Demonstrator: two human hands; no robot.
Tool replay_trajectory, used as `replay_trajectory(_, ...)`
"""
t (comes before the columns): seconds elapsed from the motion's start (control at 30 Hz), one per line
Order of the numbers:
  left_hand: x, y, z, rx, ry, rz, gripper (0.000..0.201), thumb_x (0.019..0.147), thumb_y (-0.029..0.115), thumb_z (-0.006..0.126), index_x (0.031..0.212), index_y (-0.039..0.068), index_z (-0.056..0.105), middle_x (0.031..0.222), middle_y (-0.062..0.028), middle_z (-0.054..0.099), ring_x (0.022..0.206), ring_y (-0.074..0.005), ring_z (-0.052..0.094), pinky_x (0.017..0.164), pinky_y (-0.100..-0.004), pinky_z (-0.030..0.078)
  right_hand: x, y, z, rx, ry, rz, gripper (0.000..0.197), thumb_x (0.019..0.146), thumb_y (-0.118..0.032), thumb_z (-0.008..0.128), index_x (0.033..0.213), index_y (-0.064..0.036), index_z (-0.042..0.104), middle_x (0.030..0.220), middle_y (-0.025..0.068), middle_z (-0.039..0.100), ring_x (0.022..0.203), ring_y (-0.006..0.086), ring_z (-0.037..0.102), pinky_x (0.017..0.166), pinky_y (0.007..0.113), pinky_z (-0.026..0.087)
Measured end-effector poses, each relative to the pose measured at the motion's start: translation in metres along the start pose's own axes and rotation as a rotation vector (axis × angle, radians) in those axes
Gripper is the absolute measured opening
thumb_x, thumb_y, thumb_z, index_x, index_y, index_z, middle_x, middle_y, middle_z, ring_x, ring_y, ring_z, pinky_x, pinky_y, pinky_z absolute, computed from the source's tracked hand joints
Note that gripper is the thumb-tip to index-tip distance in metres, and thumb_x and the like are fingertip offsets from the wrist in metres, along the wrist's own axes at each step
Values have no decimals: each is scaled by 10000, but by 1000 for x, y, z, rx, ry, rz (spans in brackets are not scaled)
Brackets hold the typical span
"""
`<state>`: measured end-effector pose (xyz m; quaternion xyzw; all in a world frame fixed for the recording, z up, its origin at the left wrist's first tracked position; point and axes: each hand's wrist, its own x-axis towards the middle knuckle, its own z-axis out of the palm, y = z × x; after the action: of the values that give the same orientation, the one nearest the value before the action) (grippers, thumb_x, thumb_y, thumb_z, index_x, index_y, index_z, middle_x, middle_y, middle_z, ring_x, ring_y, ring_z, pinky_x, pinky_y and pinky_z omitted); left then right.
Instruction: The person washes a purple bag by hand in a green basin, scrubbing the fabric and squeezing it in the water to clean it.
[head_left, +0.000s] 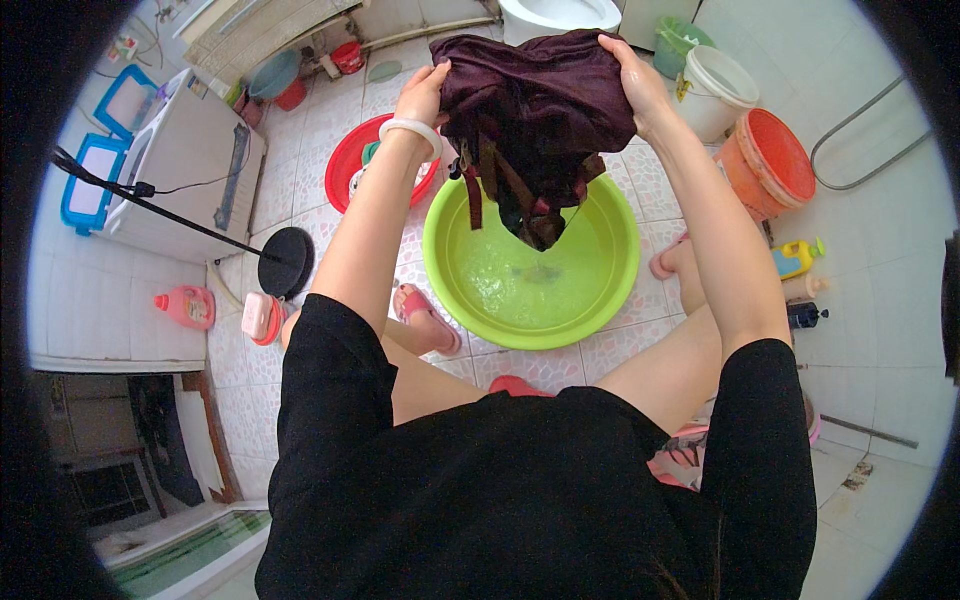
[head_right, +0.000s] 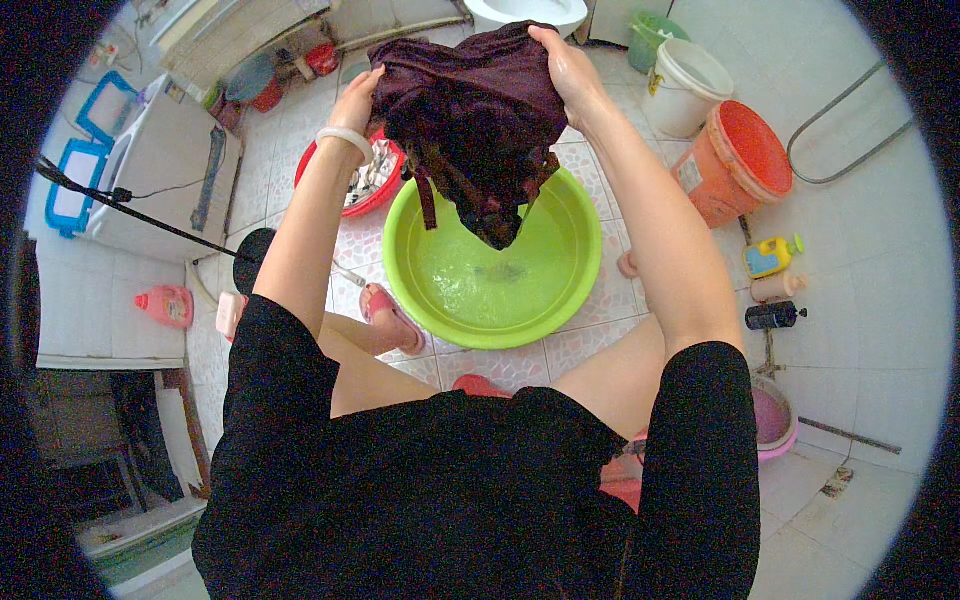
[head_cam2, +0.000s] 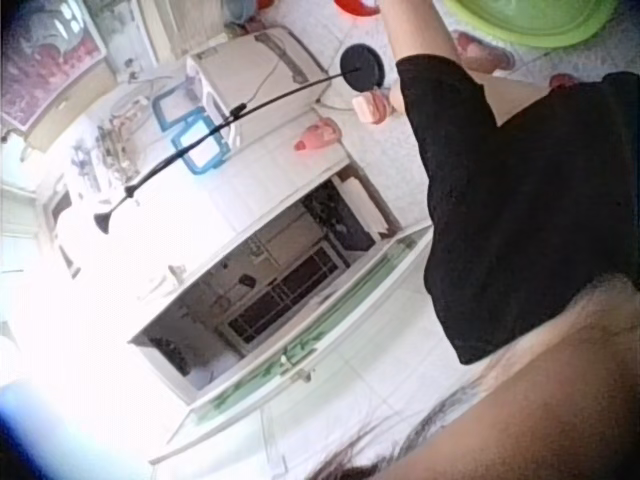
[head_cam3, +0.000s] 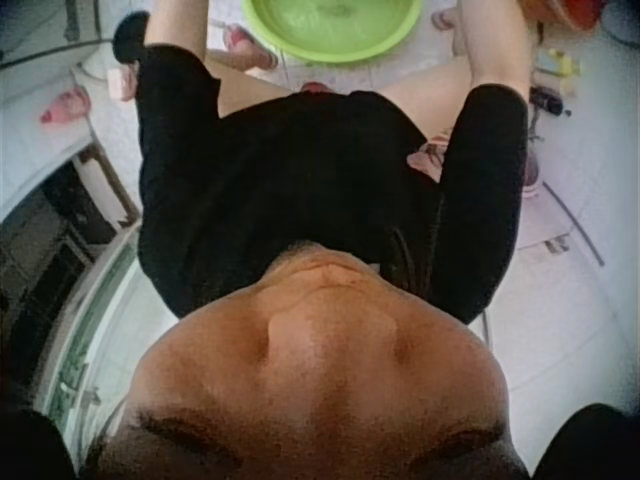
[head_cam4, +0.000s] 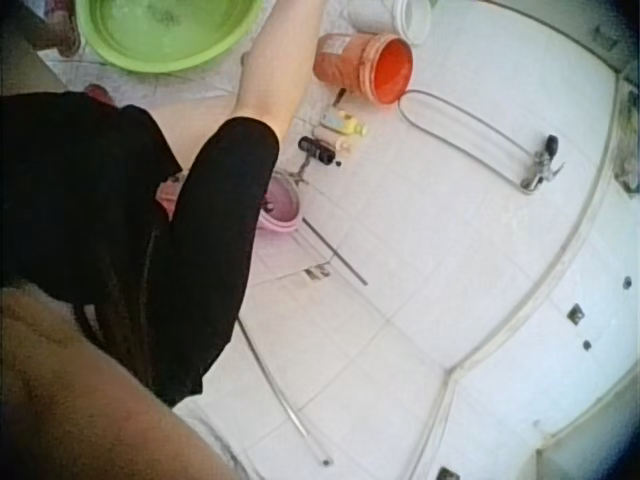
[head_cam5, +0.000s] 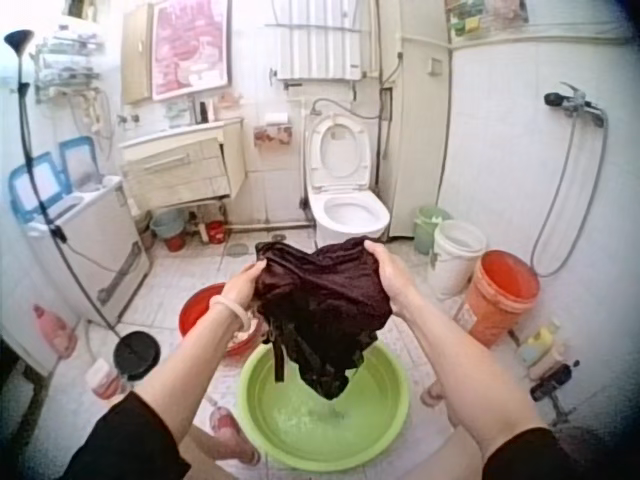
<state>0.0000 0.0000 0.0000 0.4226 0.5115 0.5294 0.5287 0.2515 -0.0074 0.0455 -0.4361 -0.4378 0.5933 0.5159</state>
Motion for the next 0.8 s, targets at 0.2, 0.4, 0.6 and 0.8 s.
replay_trajectory(0.2,20,-22,-22,49,23,-40,261,852,355,527,955,118,560,887,1,592,804,-129,524,687,-336,394,23,26,-11,60,24,7,445,845,-334,541,1085,40,517,1007,120,603,842,184,598,803,293,480)
replay_trajectory(0.4,11,-41,-18,206,78,-189,251,855,283,526,974,71,588,859,-22,609,780,-115,551,717,-260,413,33,55,-30,33,97,29,441,833,-345,540,1000,63,556,922,125,607,809,204,588,750,318,469)
replay_trajectory(0.6,52,-93,-72,692,-48,69,250,846,220,501,985,61,634,946,-80,643,903,-183,579,769,-305,448,42,72,-28,-18,81,104,391,841,-325,547,1020,23,549,948,104,610,802,185,599,749,313,495)
replay_trajectory(0.8,23,-117,-57,76,208,-472,195,849,250,508,961,119,598,820,-12,619,722,-133,595,681,-275,492,48,92,-40,180,236,193,388,859,-309,493,1021,43,512,915,138,601,804,246,602,765,373,497)
